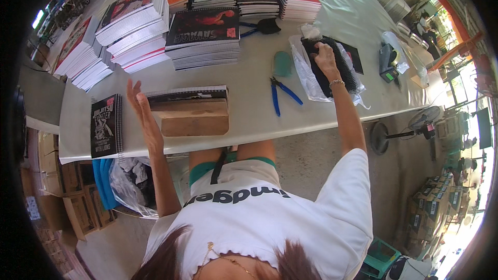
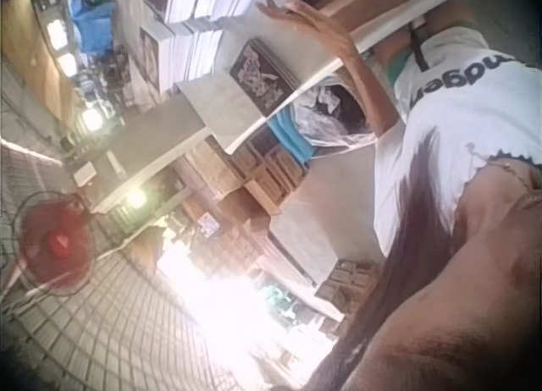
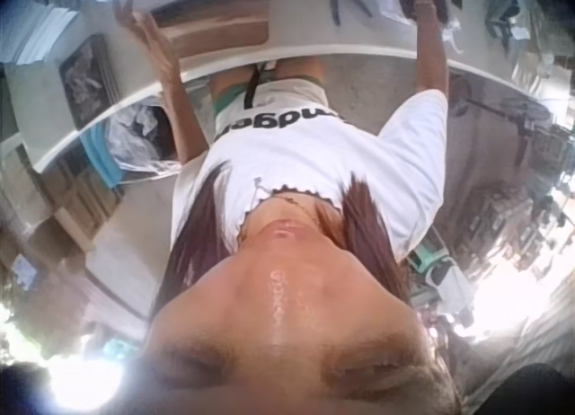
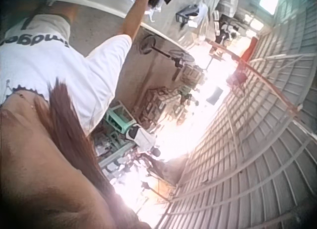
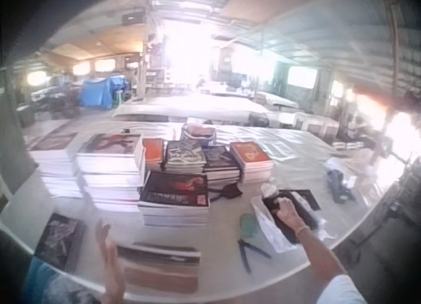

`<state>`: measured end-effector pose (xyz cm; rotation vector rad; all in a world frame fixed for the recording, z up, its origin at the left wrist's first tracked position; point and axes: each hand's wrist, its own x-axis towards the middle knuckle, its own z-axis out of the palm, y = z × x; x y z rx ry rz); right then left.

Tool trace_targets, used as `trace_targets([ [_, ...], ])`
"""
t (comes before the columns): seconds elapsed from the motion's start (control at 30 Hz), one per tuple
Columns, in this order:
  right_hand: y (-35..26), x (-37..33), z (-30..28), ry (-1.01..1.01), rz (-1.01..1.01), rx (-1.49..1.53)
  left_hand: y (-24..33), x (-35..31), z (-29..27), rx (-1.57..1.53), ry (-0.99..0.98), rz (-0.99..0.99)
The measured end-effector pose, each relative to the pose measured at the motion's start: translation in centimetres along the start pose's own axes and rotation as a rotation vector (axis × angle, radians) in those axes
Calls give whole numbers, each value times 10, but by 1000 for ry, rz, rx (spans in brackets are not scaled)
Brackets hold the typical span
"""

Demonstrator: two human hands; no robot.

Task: The person assembles spiral-bound books by inserting a metal coil through the punched holes of a paper stack using a wooden guide and cutting the excess coil with pliers.

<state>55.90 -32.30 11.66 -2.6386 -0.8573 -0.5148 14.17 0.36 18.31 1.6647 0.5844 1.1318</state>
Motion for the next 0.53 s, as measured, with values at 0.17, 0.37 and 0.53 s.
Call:
trace_targets([
  [0.17, 12, 10, -15, -69, 73, 9, 9, -12, 2, 104, 178, 138],
  [0.37, 1, 24, -43, -69, 130, 109, 17, -30, 7, 212, 243, 375],
  [0.53, 4, 25, -32, 129, -72, -173, 21, -44, 9, 494, 133, 486],
])
